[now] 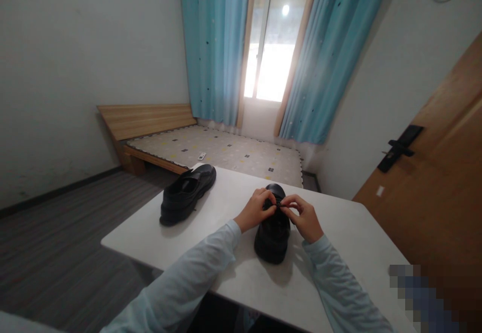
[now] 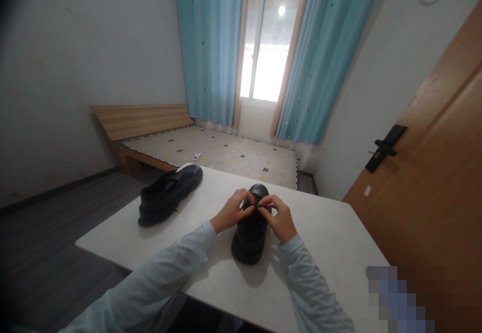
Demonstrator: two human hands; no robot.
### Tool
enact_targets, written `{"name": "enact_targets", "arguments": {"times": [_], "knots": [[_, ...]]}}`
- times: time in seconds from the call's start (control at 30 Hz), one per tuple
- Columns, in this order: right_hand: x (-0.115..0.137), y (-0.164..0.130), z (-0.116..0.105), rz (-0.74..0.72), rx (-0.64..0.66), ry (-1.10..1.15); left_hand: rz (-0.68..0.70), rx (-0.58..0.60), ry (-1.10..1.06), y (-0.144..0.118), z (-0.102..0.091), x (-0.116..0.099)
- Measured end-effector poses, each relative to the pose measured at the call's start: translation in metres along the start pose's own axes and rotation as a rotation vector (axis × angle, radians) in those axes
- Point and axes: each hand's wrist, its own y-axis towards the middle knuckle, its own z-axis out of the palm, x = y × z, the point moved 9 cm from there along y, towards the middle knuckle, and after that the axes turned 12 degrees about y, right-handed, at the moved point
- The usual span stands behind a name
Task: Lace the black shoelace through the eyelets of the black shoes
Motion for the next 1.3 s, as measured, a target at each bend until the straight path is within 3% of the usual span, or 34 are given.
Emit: {"name": "enact_targets", "arguments": {"times": [0.23, 0.43, 0.7, 0.87, 1.0, 1.1, 1.2, 1.3], "knots": [[-0.005, -0.001, -0.003, 0.067, -0.101, 0.186, -0.020, -0.042, -0.014, 0.000, -0.007, -0.001], [-0.018, -0.001, -0.014, 0.092, -0.179, 0.379, -0.073, -0.034, -0.124, -0.001, -0.001, 0.009], [-0.014, -0.002, -0.030, 0.123, -0.392, 0.636, -0.089, -0.031, -0.159, -0.003, 0.000, 0.010], [-0.021, -0.004, -0.042, 0.196, -0.447, 0.690, -0.125, -0.056, -0.304, -0.003, -0.003, 0.015], [-0.043, -0.010, -0.051, 0.355, -0.488, 0.615, -0.199, -0.085, -0.601, -0.003, -0.001, 0.027], [-0.054, -0.014, -0.059, 0.429, -0.500, 0.429, -0.221, -0.096, -0.744, -0.002, -0.003, 0.029], [-0.046, -0.010, -0.067, 0.328, -0.475, 0.116, -0.235, -0.125, -0.718, -0.001, -0.010, 0.030], [-0.033, -0.003, -0.056, 0.217, -0.348, -0.121, -0.257, -0.121, -0.595, 0.001, -0.010, 0.032]]}}
